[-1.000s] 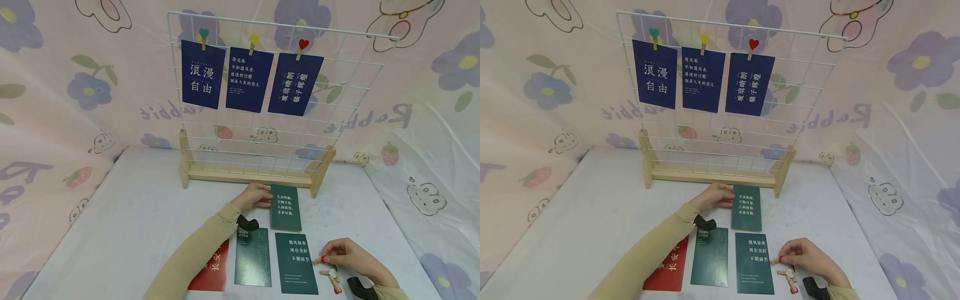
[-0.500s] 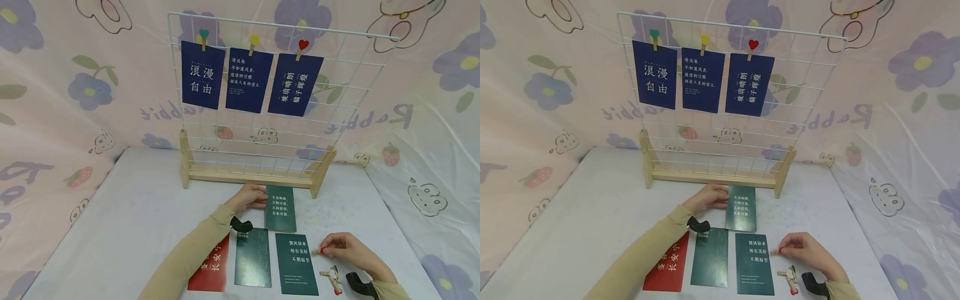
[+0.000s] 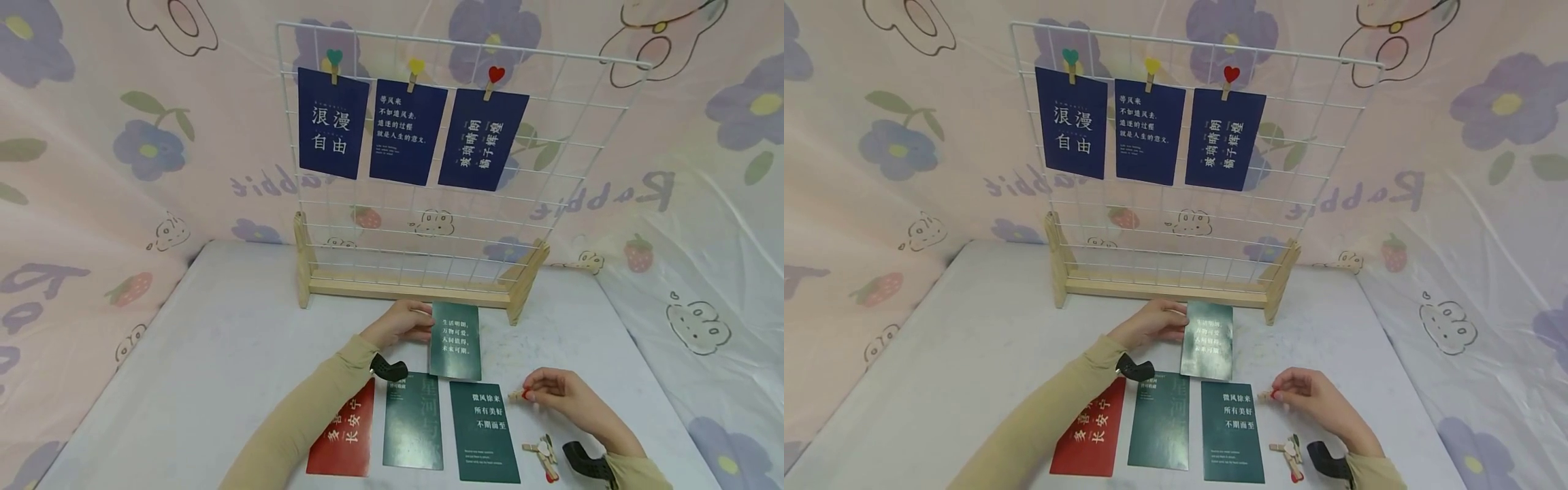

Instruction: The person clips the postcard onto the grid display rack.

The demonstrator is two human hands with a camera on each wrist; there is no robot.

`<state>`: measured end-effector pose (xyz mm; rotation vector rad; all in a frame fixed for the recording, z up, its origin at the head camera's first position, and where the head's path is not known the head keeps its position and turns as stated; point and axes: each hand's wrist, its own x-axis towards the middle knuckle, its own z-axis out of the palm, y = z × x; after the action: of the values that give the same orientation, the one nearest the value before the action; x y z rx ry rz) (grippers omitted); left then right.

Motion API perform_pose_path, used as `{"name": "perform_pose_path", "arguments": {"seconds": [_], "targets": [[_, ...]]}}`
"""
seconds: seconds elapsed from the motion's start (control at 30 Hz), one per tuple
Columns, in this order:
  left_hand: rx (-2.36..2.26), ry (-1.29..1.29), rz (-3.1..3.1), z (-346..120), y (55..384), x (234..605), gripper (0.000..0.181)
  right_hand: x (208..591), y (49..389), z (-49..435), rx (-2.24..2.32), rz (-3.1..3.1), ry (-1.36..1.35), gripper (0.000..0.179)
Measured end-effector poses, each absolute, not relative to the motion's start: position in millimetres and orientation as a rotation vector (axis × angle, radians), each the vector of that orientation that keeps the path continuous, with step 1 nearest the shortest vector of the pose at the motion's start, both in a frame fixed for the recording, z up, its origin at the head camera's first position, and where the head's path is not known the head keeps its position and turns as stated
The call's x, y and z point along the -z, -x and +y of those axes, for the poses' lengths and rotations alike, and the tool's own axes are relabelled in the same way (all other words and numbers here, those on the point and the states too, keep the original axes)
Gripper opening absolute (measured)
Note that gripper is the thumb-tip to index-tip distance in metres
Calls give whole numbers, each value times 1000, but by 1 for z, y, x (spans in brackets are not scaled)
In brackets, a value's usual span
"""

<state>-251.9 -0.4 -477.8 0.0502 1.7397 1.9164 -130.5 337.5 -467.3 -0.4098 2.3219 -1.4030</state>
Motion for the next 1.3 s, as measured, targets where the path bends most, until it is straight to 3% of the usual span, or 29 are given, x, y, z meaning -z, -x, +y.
{"name": "perform_pose_path", "arguments": {"seconds": [0.2,1.3], "targets": [[-1910,-77,1768,0,251,472,36,461,138,334,1382,2365,364,36],[-1922,-181,1836,11,252,445,30,424,173,308,1447,2377,477,28]]}}
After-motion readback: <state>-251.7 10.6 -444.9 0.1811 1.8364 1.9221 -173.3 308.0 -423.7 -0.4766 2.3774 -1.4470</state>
